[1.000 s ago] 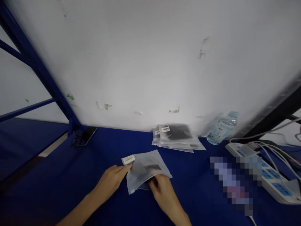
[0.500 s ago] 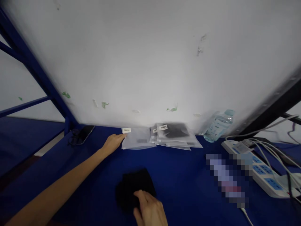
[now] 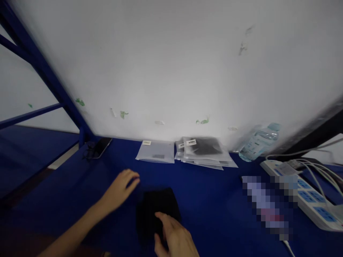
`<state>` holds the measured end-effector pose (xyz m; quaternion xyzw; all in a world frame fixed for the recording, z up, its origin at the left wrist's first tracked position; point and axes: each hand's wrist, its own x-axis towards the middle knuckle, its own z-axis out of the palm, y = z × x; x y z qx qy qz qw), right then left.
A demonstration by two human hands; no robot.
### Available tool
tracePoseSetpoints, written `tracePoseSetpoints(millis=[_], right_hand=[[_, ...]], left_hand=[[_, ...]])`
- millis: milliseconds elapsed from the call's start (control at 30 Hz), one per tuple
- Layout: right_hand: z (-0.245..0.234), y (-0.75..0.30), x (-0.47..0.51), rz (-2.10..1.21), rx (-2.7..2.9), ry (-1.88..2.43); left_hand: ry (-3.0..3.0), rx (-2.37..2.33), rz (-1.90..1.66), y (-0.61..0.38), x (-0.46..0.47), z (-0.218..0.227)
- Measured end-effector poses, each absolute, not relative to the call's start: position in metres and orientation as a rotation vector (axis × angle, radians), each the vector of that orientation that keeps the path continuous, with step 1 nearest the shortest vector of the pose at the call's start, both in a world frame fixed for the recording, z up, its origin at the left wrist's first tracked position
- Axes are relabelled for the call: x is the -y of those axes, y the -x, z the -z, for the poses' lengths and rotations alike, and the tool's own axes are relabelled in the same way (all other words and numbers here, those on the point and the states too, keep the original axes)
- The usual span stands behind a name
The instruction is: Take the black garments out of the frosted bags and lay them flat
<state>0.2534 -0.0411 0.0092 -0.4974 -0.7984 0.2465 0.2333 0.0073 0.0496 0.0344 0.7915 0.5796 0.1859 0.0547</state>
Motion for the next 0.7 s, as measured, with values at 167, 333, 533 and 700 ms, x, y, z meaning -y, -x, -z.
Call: tracePoseSetpoints(millis=[167,333,533,700], right_hand=[[-0.018,-0.239,0.035,-0.567,2.207,1.352],[-0.012,-0.235,0.031,-0.600,1.997,1.351],[-0.021,-0.308,0.018,-0.601,1.501,1.619],[-0.001,-0.347,0.014,-0.459,1.642,1.819]], left_hand=[[-2.077,-1.642,-0.601,-0.040,0.025,-0.021],[-1.997,-1.599,-0.585,-0.037,0.022,-0.019],[-2.039,-1.676,-0.565,-0.011,0.003,-0.024],[-2.048,-1.698,-0.562,0.006,-0.006,-0.026]])
